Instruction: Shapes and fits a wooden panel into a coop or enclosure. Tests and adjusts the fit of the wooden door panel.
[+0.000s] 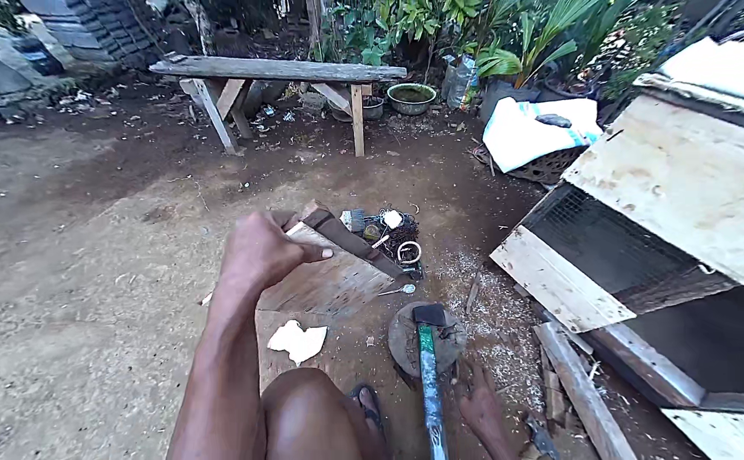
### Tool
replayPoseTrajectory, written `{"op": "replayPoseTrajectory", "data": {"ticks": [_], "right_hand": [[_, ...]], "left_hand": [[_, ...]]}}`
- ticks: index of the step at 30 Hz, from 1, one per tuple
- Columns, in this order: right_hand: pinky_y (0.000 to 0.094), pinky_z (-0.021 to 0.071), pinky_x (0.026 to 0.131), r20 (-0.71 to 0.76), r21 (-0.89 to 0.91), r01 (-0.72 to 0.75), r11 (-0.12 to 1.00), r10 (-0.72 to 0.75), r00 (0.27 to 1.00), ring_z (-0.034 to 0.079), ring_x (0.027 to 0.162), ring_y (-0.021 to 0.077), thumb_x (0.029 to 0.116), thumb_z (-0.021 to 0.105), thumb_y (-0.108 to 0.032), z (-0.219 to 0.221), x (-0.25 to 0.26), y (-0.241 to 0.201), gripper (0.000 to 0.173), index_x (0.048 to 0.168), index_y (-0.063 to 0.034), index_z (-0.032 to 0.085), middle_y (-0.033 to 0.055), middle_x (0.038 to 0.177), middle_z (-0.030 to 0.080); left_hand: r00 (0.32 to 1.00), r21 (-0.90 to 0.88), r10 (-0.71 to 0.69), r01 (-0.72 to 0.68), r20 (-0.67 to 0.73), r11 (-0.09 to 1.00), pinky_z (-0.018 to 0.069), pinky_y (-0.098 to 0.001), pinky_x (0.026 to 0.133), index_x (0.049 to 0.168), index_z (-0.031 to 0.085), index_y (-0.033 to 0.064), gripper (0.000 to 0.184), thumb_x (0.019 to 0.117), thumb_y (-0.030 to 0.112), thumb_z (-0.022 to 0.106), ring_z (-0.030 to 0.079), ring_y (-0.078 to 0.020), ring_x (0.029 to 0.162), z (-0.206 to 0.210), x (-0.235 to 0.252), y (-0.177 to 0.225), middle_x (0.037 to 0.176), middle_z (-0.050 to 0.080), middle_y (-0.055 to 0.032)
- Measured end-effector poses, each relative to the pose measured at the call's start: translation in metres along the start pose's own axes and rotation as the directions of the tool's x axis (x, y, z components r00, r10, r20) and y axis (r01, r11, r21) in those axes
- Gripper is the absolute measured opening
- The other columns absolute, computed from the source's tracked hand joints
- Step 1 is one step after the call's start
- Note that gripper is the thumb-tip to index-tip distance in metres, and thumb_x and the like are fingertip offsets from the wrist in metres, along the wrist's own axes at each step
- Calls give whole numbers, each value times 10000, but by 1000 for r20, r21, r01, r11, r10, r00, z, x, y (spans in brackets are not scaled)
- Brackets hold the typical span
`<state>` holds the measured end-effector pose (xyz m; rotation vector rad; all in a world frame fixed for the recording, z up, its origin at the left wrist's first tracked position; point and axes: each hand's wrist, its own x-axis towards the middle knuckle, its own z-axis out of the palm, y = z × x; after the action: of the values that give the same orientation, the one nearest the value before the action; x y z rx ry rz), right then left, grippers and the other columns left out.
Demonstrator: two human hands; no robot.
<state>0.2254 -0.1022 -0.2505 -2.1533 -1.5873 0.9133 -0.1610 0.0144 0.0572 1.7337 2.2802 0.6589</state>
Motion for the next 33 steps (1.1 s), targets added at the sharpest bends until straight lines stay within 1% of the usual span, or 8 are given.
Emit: {"op": "replayPoseTrajectory", "data": {"ticks": [6, 11, 15, 19, 23, 27, 30, 33], "right_hand": [[454, 610, 922, 22, 224, 89, 971, -96, 995, 691, 1097, 296, 935, 739, -266, -95, 6, -28, 697, 1541, -108, 434, 212, 1512, 457], [501, 602, 896, -343, 105, 299, 949, -248, 906, 657, 1154, 342, 942, 704, -389, -219, 10, -47, 744, 1554, -90, 407, 229, 1517, 453], [619, 454, 1058, -579, -428, 360, 829, -557, 595, 493, 1354, 469, 964, 549, -535, -274, -31, -41, 733, 1515, -59, 469, 277, 1546, 430], [555, 413, 1121, -394, -678, 522, 517, -856, 336, 452, 1420, 382, 986, 616, -397, -267, -93, -48, 534, 1479, -233, 493, 165, 1533, 489], [546, 368, 1172, -304, -605, 620, 500, -865, 400, 374, 1486, 347, 994, 636, -418, -244, -118, -62, 524, 1487, -307, 500, 114, 1603, 423], [650, 302, 1171, -179, -591, 566, 575, -777, 603, 249, 1545, 401, 840, 775, -561, -226, -111, -55, 876, 1584, -425, 334, 93, 1707, 247], [677, 311, 1137, -42, -503, 557, 661, -662, 748, 207, 1543, 450, 746, 889, -463, -218, -105, -43, 1093, 1621, -451, 233, 116, 1736, 114], [626, 361, 1123, -71, -450, 570, 687, -664, 745, 261, 1524, 433, 791, 862, -436, -233, -105, -40, 1005, 1611, -421, 281, 124, 1725, 162]], "left_hand": [[979, -666, 3, -141, -203, 733, 647, -326, 687, 1015, 718, 94, 416, 642, 84, 905, 740, -111, 769, -13, -17, -23, 884, 758, -25], [1000, -952, 23, -23, -17, 305, 651, -345, 655, 1013, 635, 35, 301, 738, 32, 756, 740, -150, 707, 35, -8, 10, 806, 745, -49], [963, -958, 97, 235, 253, 168, 651, -388, 690, 1126, 606, 33, 225, 947, 170, 617, 746, -186, 765, 61, -20, 56, 878, 741, -106], [878, -908, 233, 409, 418, 88, 650, -448, 758, 1261, 567, 4, 299, 1045, 211, 566, 754, -263, 857, 81, -46, 118, 987, 733, -190], [796, -858, 320, 484, 513, 173, 652, -471, 757, 1280, 556, -24, 317, 1044, 185, 592, 756, -307, 853, 99, -73, 187, 995, 730, -232], [700, -779, 342, 577, 627, 247, 644, -484, 789, 1334, 524, -18, 369, 1062, 227, 566, 752, -319, 890, 140, -106, 223, 1038, 723, -241], [700, -763, 312, 549, 642, 341, 650, -453, 757, 1245, 572, -51, 292, 1034, 147, 609, 755, -293, 843, 160, -124, 236, 984, 732, -227], [746, -794, 365, 350, 557, 497, 646, -396, 715, 1069, 672, -44, 190, 916, 48, 736, 741, -239, 786, 167, -132, 250, 910, 741, -171]]}}
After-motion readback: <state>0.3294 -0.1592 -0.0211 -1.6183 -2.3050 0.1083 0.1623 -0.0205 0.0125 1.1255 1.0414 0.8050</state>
